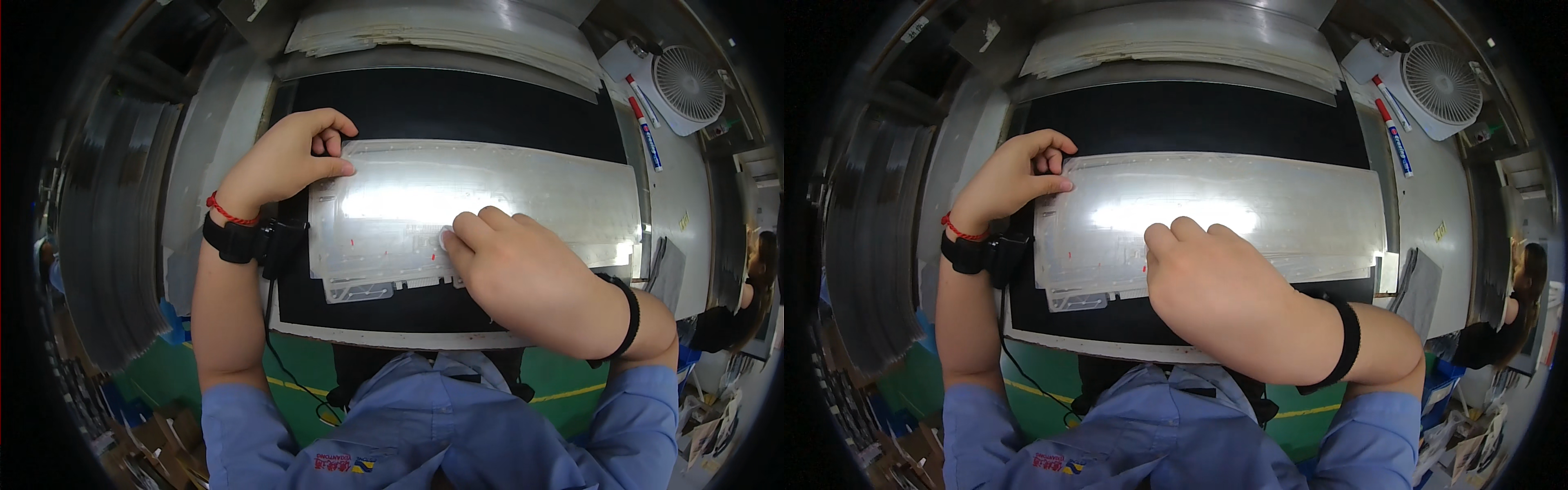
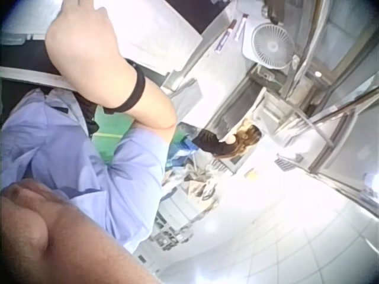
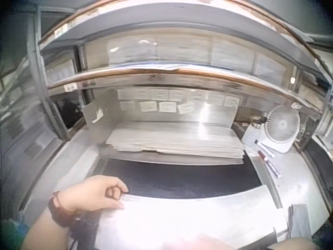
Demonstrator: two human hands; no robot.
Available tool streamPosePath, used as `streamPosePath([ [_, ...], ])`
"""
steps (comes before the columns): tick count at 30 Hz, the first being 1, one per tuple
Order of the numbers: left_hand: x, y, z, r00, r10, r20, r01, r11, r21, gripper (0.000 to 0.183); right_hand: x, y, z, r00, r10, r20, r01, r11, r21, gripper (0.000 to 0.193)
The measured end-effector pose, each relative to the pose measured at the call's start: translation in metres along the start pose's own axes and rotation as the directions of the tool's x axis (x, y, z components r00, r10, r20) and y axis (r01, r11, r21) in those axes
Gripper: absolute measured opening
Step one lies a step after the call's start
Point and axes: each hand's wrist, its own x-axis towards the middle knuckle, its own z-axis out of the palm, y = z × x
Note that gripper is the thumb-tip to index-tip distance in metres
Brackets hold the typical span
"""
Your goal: Assembling and inspecting flexible keyboard circuitry components.
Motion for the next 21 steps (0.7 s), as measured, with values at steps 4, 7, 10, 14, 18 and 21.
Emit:
streamPosePath([
  [4,-0.007,0.008,0.005,0.988,0.143,-0.052,-0.131,0.974,0.184,0.054,0.0,-0.004,0.003,0.999,-0.021,0.024,0.022,0.999,-0.031,0.035],
  [7,-0.009,0.005,0.008,0.979,0.204,-0.021,-0.192,0.948,0.252,0.062,-0.001,-0.009,0.004,0.999,-0.04,0.013,0.04,0.999,-0.008,0.035],
  [10,-0.009,0.007,0.006,0.989,0.145,0.011,-0.144,0.964,0.224,0.067,-0.002,-0.013,0.006,0.996,-0.083,0.017,0.083,0.997,0.001,0.035],
  [14,-0.013,0.014,0.009,0.994,0.103,-0.043,-0.097,0.989,0.114,0.067,-0.003,-0.016,0.007,0.995,-0.102,0.022,0.102,0.995,0.002,0.035],
  [18,-0.011,0.016,0.006,0.995,0.094,-0.017,-0.091,0.987,0.135,0.06,-0.003,-0.015,0.006,0.991,-0.13,0.025,0.129,0.991,0.044,0.036],
  [21,-0.007,0.012,0.006,0.991,0.13,-0.042,-0.121,0.979,0.162,0.061,-0.005,-0.015,0.004,0.991,-0.132,0.026,0.13,0.99,0.055,0.035],
])
